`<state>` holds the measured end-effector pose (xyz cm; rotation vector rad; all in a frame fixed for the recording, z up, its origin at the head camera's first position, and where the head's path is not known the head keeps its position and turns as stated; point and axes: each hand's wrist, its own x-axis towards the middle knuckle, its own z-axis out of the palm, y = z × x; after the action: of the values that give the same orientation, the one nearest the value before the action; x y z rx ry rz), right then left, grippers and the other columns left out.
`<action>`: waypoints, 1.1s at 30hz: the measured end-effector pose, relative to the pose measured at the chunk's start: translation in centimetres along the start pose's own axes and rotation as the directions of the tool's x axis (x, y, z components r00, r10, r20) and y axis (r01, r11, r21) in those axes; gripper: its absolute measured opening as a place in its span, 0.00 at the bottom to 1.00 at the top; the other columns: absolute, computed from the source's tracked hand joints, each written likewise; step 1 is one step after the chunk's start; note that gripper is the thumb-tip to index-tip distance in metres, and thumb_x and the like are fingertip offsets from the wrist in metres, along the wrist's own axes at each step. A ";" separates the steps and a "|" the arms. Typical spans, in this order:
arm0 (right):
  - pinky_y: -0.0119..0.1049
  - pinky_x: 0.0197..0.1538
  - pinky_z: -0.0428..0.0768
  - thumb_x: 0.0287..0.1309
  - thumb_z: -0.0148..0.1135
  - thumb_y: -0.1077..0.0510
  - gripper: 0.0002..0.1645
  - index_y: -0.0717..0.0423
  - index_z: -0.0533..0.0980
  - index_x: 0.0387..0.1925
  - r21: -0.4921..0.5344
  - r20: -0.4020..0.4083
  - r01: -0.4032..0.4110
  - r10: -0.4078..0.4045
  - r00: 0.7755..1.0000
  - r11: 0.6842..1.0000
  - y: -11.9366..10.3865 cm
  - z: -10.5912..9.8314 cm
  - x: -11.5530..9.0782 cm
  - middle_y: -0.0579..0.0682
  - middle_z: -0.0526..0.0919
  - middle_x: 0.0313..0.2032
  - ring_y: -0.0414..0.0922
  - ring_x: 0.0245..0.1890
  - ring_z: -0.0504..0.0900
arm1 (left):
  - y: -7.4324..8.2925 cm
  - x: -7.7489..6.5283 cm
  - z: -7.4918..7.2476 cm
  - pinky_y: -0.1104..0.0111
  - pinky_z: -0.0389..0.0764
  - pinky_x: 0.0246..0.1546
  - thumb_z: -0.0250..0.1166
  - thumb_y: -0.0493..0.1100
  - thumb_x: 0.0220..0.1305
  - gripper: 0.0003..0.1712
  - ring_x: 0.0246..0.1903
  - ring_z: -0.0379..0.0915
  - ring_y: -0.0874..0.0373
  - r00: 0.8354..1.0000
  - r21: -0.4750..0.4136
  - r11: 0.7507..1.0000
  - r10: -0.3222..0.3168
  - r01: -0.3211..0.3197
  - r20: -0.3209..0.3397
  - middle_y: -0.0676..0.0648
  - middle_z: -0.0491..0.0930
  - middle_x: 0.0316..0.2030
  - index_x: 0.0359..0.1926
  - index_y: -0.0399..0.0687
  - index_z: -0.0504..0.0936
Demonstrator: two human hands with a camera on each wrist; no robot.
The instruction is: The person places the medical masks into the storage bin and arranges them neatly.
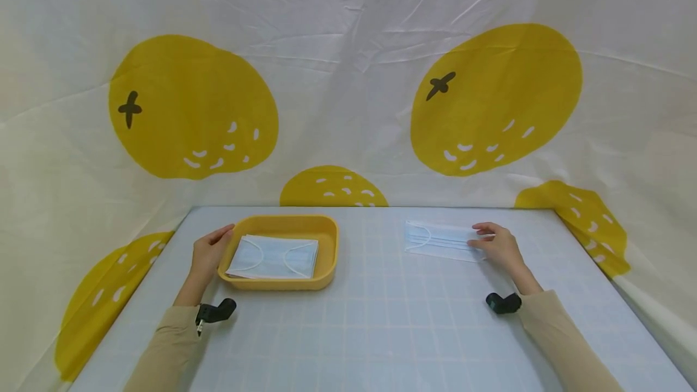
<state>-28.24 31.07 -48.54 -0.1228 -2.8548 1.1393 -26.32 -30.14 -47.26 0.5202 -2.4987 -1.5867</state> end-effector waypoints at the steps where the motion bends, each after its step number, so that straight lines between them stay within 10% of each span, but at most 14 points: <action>1: 0.51 0.51 0.80 0.59 0.66 0.54 0.29 0.63 0.72 0.58 -0.002 0.001 -0.002 0.002 1.000 1.000 0.1 0.0 0.1 0.68 0.76 0.54 0.63 0.52 0.75 | 0.0 0.0 0.0 0.59 0.68 0.65 0.48 0.53 0.74 0.28 0.65 0.64 0.49 1.000 0.000 1.000 0.000 0.000 -0.001 0.41 0.70 0.66 0.66 0.42 0.70; 33: 0.63 0.66 0.62 0.56 0.68 0.51 0.38 0.66 0.68 0.62 -0.087 0.157 -0.094 0.107 0.982 0.992 0.4 -0.7 2.3 0.70 0.67 0.63 0.66 0.63 0.63 | -0.4 0.2 0.3 0.59 0.68 0.65 0.49 0.53 0.74 0.28 0.66 0.64 0.48 1.000 -0.012 1.000 -0.006 0.006 -0.011 0.40 0.68 0.66 0.66 0.41 0.69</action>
<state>-30.47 32.03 -48.24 -0.1893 -3.0705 1.1007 -26.50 -30.16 -47.75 0.5332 -2.4810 -1.5952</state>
